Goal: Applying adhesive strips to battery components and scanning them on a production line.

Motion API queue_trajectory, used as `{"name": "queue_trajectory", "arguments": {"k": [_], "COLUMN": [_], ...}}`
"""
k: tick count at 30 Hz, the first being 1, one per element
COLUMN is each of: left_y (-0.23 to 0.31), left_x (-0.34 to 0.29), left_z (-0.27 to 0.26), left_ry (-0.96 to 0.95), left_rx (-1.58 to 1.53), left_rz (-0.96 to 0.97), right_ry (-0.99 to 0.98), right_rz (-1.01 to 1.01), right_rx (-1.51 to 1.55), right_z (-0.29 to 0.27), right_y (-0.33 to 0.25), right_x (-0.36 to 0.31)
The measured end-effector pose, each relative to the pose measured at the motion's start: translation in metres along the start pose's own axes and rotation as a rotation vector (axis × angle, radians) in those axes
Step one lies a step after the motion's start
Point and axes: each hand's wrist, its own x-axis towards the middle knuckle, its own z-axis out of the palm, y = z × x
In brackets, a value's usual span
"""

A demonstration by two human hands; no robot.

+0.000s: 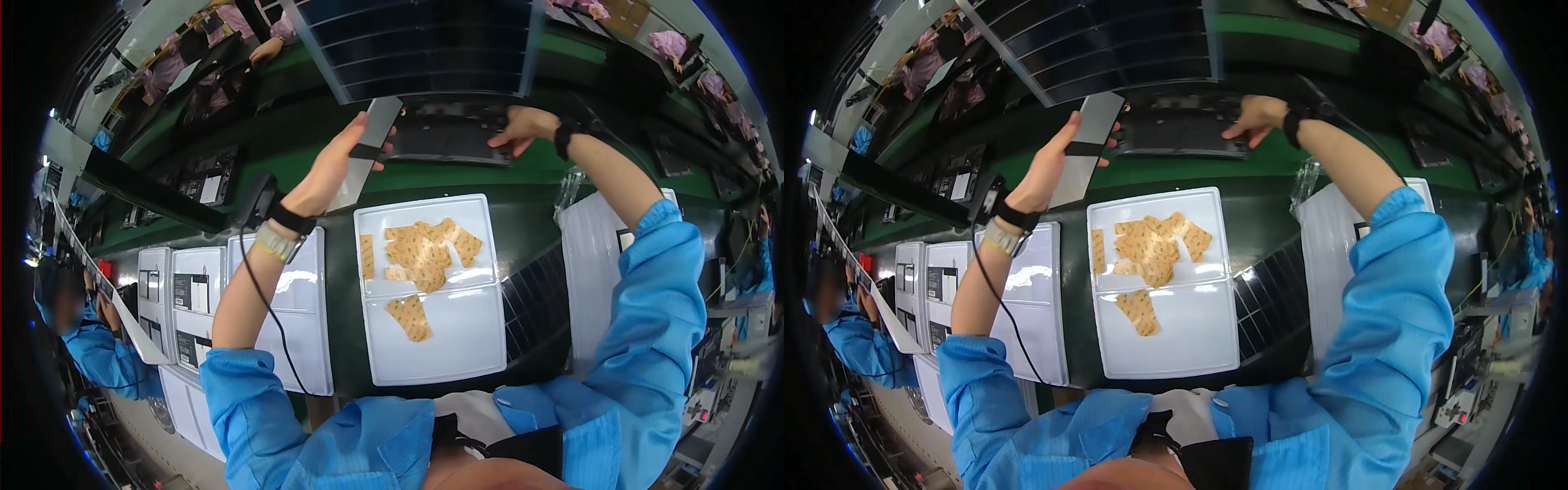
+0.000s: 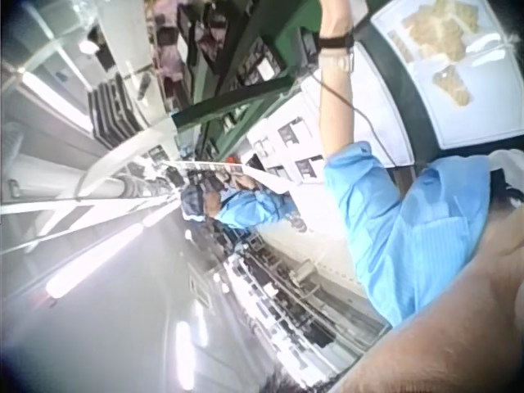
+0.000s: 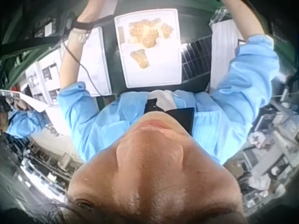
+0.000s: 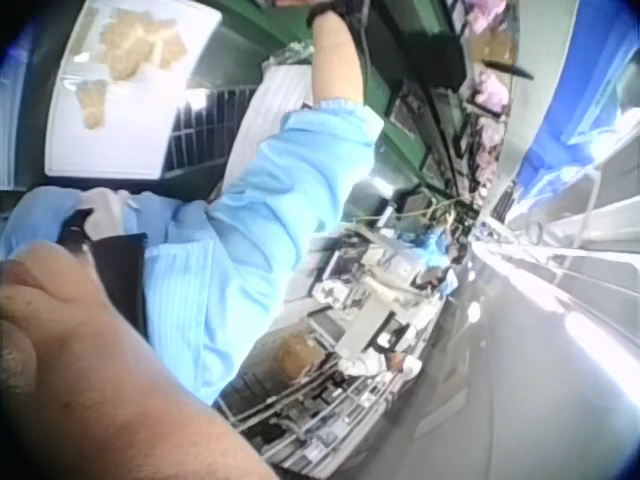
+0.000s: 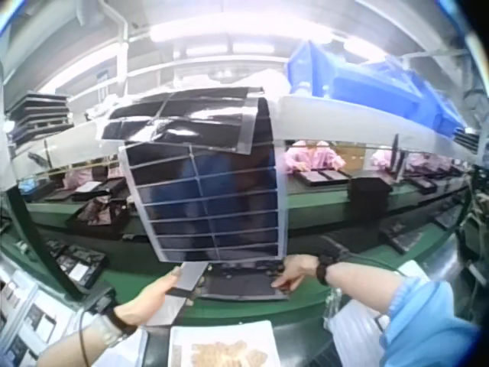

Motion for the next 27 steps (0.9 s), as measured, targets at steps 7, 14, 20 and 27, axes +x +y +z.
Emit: {"name": "queue_trajectory", "arguments": {"k": [7,14,20,27], "left_y": [-0.017,-0.072,-0.127,-0.124], "left_x": [0.046,0.092,0.062,0.075], "left_z": [0.022,0.036,0.047,0.018], "left_ry": [0.114,0.359,0.138,0.255], "left_rx": [1.150,1.495,1.308,0.496], "left_rz": [0.655,0.680,0.541,0.354], "right_ry": [0.263,0.785,0.883,0.791], "right_rz": [-0.465,-0.416,-0.186,-0.412], "right_rx": [0.333,0.039,-0.072,0.068], "right_z": [0.034,0.016,0.013,0.039], "right_y": [-0.097,-0.023,0.018,-0.037], "right_x": [-0.078,-0.075,-0.047,-0.028]}}
